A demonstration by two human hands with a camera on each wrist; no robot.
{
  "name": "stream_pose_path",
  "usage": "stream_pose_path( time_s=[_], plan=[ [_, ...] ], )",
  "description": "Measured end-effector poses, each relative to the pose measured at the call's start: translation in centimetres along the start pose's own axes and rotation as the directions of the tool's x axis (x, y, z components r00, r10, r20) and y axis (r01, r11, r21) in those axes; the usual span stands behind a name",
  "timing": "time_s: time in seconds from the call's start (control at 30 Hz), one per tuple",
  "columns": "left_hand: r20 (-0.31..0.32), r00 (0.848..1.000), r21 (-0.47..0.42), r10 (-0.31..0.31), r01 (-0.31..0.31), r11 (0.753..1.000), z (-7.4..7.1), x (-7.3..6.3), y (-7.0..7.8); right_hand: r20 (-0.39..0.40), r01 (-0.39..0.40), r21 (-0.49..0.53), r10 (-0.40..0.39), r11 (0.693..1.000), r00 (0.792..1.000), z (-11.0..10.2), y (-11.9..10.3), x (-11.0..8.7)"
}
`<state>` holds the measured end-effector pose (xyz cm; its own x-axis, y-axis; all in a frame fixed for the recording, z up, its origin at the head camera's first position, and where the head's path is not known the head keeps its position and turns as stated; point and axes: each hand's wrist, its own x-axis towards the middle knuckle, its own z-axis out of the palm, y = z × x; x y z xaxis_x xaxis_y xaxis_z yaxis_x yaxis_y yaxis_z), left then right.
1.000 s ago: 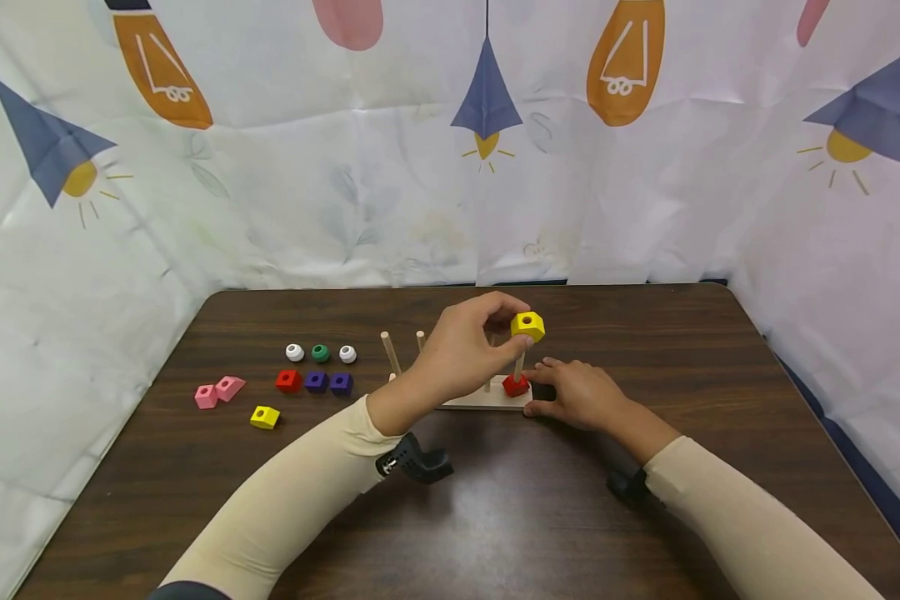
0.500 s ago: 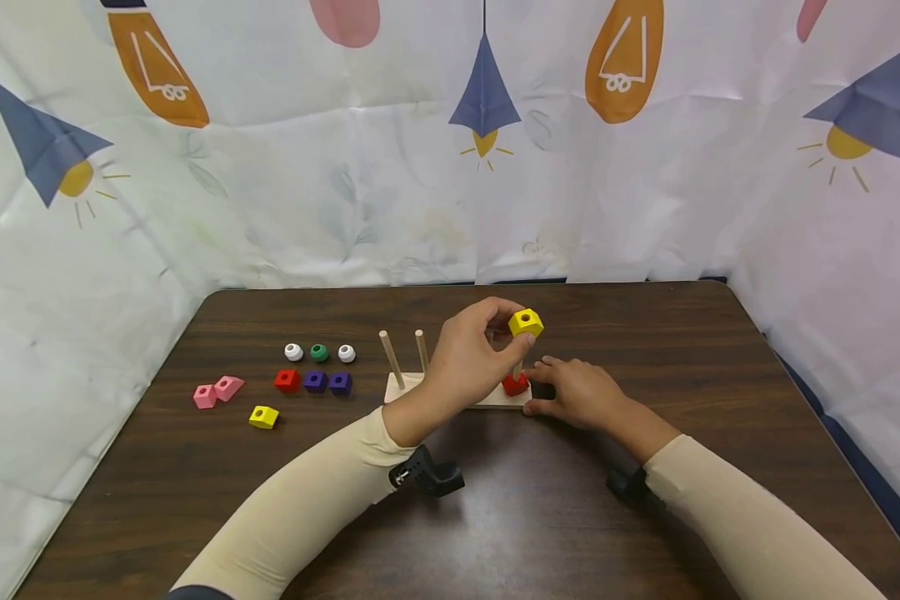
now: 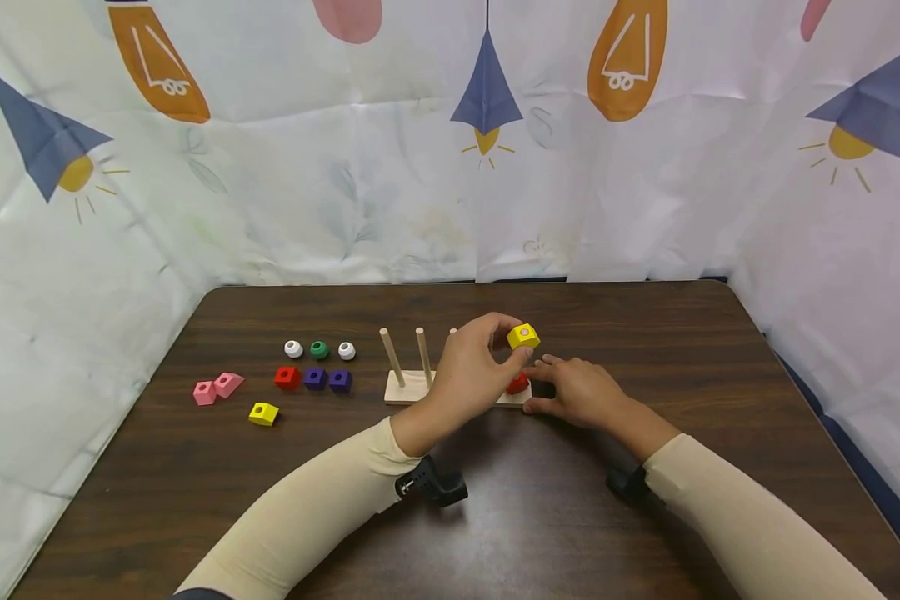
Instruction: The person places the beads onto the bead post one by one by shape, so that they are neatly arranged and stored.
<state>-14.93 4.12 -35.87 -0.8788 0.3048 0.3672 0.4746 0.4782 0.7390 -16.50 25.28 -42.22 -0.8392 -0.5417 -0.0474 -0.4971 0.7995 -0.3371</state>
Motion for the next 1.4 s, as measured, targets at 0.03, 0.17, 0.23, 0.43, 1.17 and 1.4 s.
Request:
stream_pose_path(
  time_s=[0.03, 0.17, 0.23, 0.43, 1.17, 1.4],
  plan=[
    [-0.001, 1.000, -0.002, -0.008, 0.008, 1.000, 0.1, -0.1, -0.1, 0.003, -0.002, -0.001, 0.002, 1.000, 1.000, 0.0, 0.0, 0.0],
    [-0.017, 1.000, -0.012, -0.026, 0.026, 1.000, 0.5, -0.3, -0.4, 0.007, -0.004, 0.000, 0.004, 1.000, 1.000, -0.1, -0.1, 0.0],
    [-0.028, 0.999, -0.017, -0.025, 0.024, 1.000, 0.7, -0.4, -0.5, 0.009, -0.005, 0.002, 0.005, 1.000, 1.000, -0.1, -0.2, 0.0],
    [-0.055, 0.998, -0.030, -0.021, 0.019, 0.999, 0.9, -0.4, -0.7, 0.013, -0.010, 0.005, 0.010, 1.000, 1.000, -0.1, -0.2, 0.0],
    [-0.009, 0.985, -0.013, -0.175, 0.174, 0.985, 2.8, -1.6, -3.0, 0.016, -0.042, -0.031, 0.042, 0.999, 0.999, 0.0, -0.2, 0.1],
    [0.001, 0.978, 0.004, -0.209, 0.209, 0.978, 3.6, -2.1, -4.0, 0.013, -0.034, -0.052, 0.034, 0.998, 0.999, 0.0, -0.4, 0.0]
  ],
)
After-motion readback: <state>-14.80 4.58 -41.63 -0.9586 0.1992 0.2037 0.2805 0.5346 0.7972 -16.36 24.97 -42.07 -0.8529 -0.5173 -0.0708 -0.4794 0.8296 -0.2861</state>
